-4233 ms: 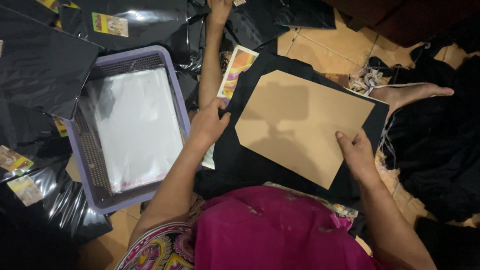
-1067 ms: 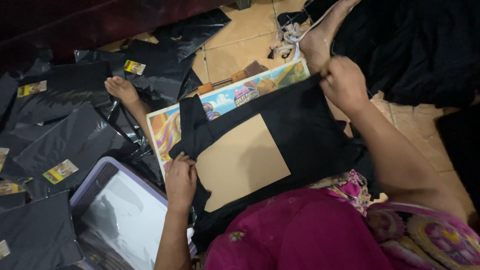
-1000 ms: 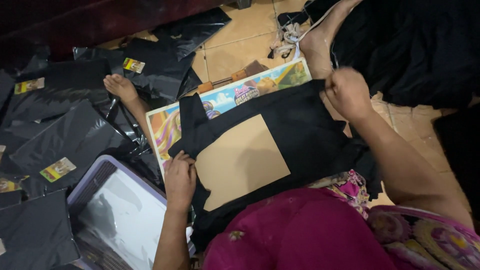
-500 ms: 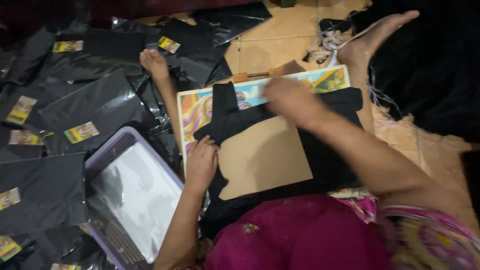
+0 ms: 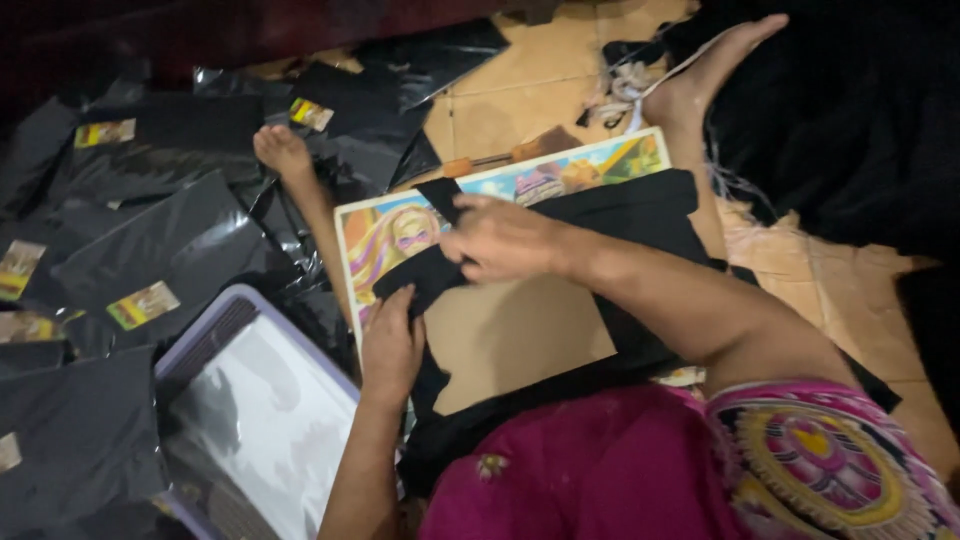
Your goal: The person folds a black garment around a piece of cardboard, places it into a clear plastic bag, and then inserts the bagged garment into a black shipping bag.
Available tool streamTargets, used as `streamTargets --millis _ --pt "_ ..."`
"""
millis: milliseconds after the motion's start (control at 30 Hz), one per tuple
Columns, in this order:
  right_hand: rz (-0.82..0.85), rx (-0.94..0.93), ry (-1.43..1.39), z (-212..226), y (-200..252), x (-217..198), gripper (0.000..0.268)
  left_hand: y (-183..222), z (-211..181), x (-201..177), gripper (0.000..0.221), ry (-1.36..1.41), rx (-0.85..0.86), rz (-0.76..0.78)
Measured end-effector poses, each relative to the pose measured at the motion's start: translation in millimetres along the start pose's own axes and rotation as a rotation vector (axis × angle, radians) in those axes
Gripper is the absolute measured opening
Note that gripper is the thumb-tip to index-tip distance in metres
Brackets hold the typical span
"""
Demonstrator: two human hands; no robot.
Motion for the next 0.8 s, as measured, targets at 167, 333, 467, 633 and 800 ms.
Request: streamTargets --millis 167,333,467,633,800 --pt "0.256 0.097 0.221 19 70 -25 0.026 -1 -3 2 0.026 -0.09 0.105 0.043" --pt "0.06 0.158 0.309 12 185 -87 0.028 -3 -6 -4 0.02 -0.069 0.139 0.046" --pt "0.239 0.582 0.537 11 245 -145 0.038 -6 -10 -9 0.022 -0.067 0.111 0.103" --pt "0.228 0.949 0.373 19 298 -164 0.058 -9 -10 -19 0.025 0.005 0.099 0.132" --pt "-0.101 1.295 -0.168 0 337 -159 0.049 -13 -10 -26 0.02 0.152 -0.002 0.243"
Point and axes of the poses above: each hand's wrist, its own y-axis away from the middle knuckle, its own x-axis out of the palm, z = x × y, the point moved 7 cm from there along -y, towards the middle knuckle, and after that the axes turned 1 degree about z, right-handed, at the moved point
